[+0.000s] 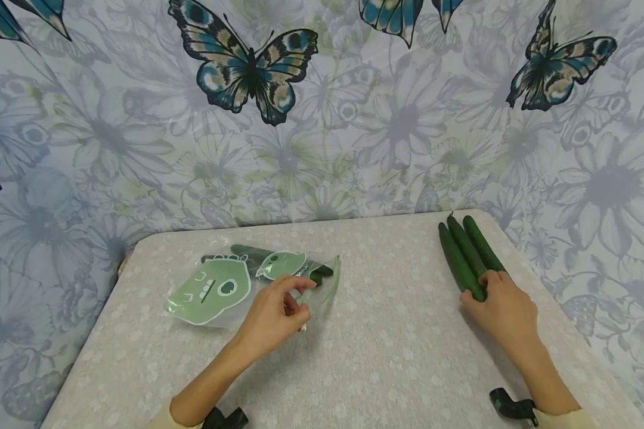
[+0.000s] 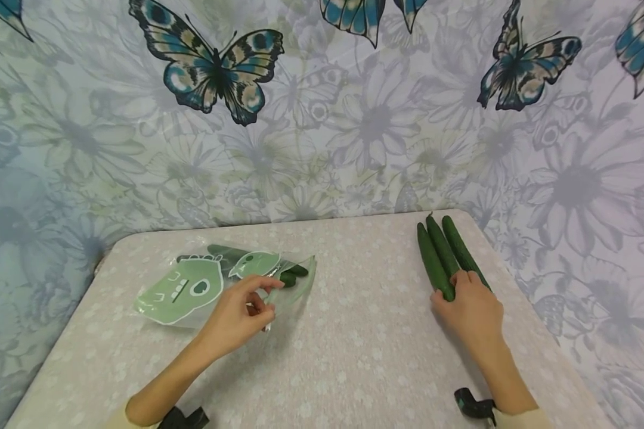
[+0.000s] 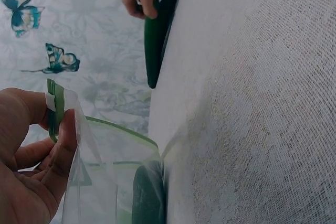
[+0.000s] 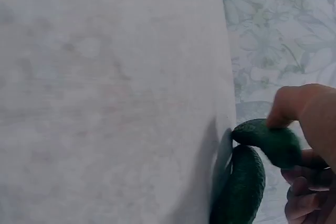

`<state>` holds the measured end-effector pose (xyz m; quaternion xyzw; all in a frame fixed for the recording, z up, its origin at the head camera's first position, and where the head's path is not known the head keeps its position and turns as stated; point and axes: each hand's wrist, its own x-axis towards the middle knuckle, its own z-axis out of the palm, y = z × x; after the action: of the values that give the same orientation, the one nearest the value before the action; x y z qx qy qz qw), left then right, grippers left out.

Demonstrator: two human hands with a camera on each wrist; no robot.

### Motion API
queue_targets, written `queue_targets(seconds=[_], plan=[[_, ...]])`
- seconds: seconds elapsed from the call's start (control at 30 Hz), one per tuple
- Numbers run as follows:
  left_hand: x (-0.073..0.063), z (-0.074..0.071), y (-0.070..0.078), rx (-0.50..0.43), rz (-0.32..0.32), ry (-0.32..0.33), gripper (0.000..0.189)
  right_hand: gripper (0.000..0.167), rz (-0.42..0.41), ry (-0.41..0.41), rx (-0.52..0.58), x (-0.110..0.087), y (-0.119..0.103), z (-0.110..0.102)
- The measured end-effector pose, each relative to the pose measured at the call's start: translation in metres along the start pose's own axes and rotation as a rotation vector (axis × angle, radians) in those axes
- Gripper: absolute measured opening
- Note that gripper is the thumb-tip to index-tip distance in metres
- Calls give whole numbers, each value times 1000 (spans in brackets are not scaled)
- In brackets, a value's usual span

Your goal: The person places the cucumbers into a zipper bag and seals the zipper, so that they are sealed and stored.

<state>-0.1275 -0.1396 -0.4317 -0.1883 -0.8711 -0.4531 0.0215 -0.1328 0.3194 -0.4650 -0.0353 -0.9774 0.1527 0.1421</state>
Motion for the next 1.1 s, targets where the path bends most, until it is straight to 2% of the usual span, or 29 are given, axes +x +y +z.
queue_targets(seconds=[0.07, 0.13, 0.4, 0.67, 0.9, 1.1], plan=[[0, 0, 0, -4, 1, -1, 39, 37, 0, 73, 29, 2, 0, -2], [0, 0, 0, -6, 3, -2, 39, 38, 6, 106, 55, 6, 0, -4], [0, -2, 1, -8, -1, -8, 41, 53, 3, 57, 186, 16, 1, -4], [-1, -3, 1, 10, -7, 6, 40, 51, 45, 81, 233, 16, 3, 1], [-1, -3, 2, 0, -13, 5, 40, 47, 23, 139, 247, 16, 5, 1], [-1, -3, 1, 10, 8, 17, 41, 42, 49, 157, 349, 14, 1, -5]])
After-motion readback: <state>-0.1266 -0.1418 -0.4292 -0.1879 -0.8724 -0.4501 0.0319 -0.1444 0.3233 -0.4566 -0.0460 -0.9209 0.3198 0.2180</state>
